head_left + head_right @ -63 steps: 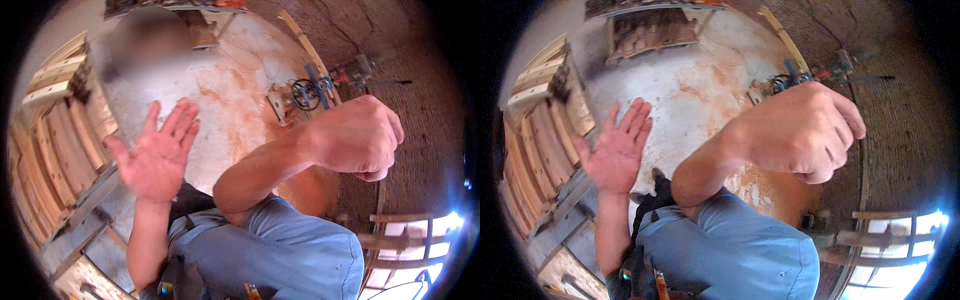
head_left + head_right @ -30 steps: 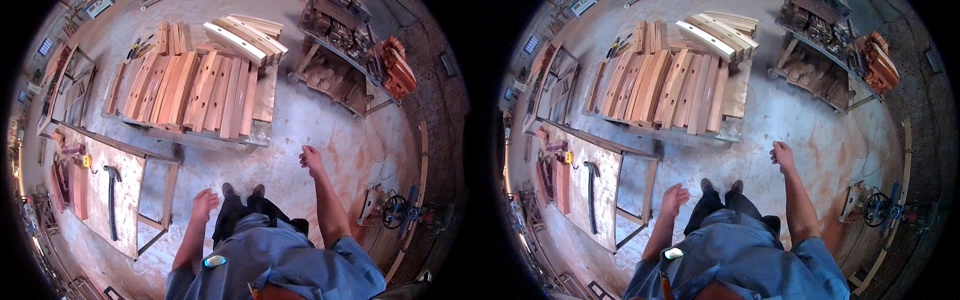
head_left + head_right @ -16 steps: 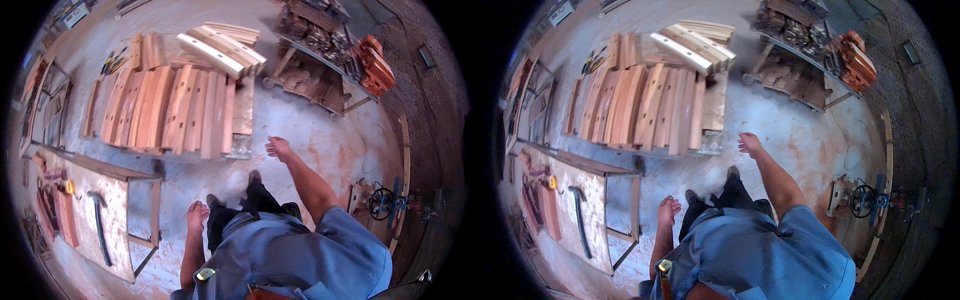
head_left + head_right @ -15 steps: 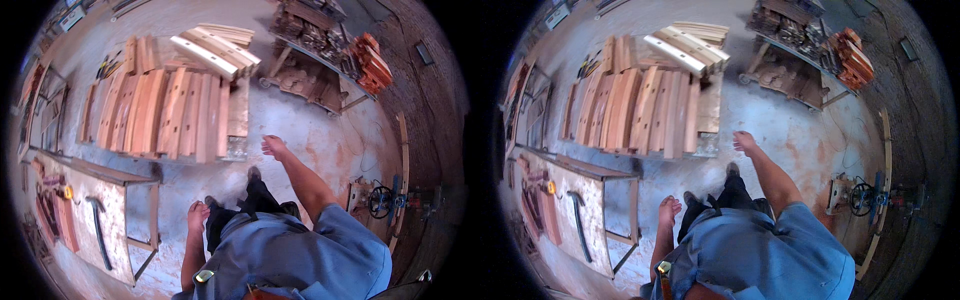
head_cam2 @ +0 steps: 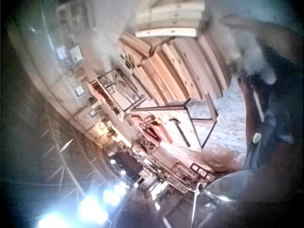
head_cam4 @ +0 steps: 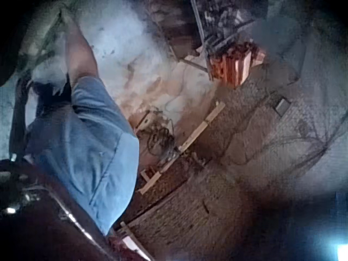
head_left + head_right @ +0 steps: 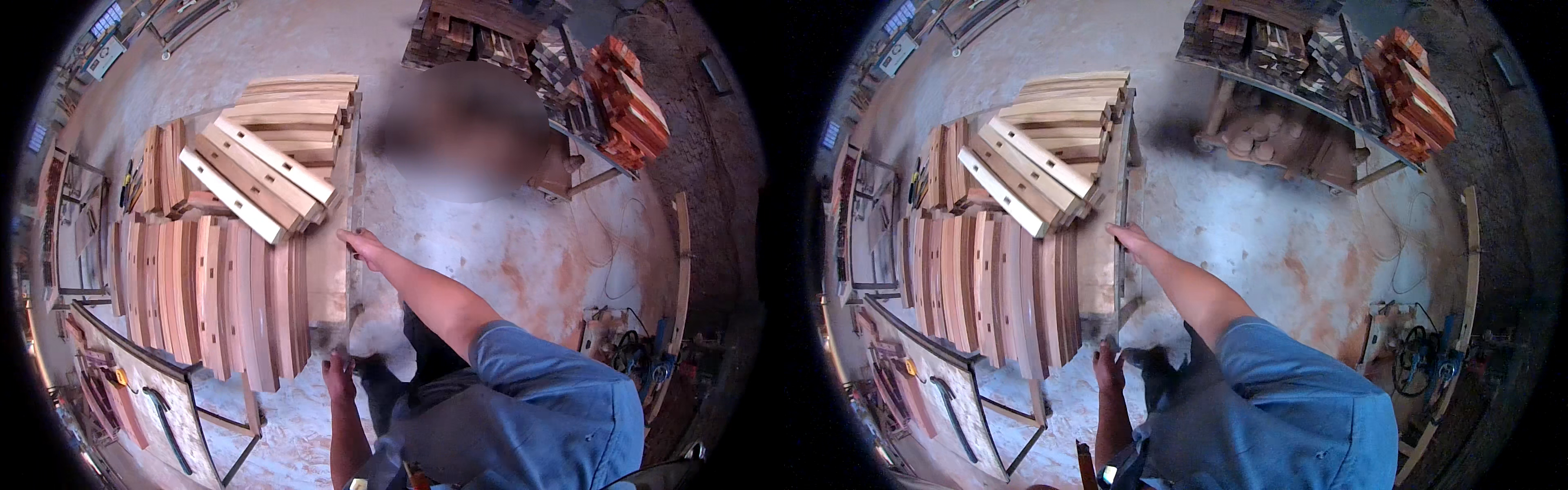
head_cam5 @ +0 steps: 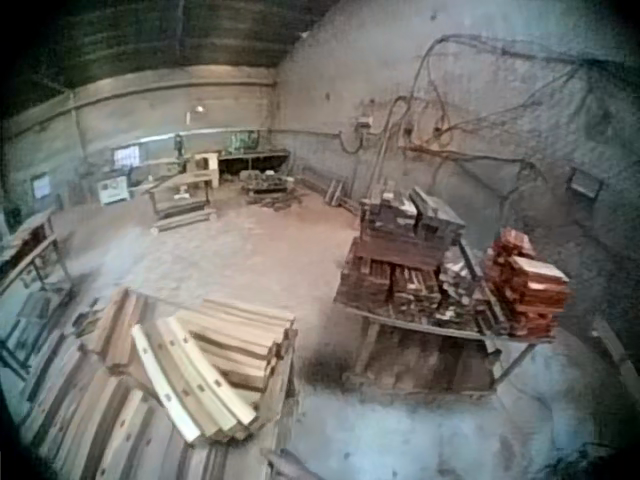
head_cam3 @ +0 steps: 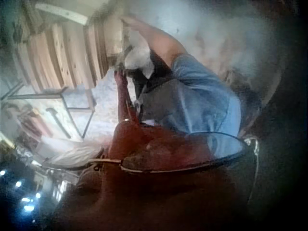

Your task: The person arranges and stacks pre-drilled wooden slats on a workbench, then picks up and inspects a partially assembled wooden frame. They move between workstations, handling stacks of slats and placing them on a table. The person briefly touches their face and continues organizing the wooden components.

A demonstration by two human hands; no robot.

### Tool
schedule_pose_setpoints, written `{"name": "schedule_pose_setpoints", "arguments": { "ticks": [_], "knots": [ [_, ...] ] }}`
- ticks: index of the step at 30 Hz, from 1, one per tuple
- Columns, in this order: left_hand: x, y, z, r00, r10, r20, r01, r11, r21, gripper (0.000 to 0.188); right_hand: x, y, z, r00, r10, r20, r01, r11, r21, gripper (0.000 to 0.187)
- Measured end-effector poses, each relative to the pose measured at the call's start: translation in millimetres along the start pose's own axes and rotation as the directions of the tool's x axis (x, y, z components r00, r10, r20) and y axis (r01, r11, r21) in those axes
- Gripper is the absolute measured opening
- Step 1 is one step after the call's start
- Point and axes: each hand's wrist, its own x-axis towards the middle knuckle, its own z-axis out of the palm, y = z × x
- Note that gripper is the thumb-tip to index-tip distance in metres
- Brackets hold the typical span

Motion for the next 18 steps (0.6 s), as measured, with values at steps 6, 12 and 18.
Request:
{"name": "schedule_pose_setpoints", "arguments": {
  "ticks": [6,12,18],
  "knots": [
    [16,3,29,0.981,-0.079,-0.178,0.058,0.991,-0.121,0.037,37,-19,-1,0.994,0.076,0.076,-0.091,0.972,0.218,0.077],
    [3,13,49,0.973,-0.072,-0.217,0.03,0.981,-0.191,0.039,4,-34,-5,0.992,0.036,0.124,-0.058,0.982,0.177,0.082],
    [6,6,46,0.974,-0.03,-0.225,-0.005,0.988,-0.156,0.04,15,-21,-12,0.983,-0.034,0.18,-0.005,0.976,0.216,0.085]
  ]
}}
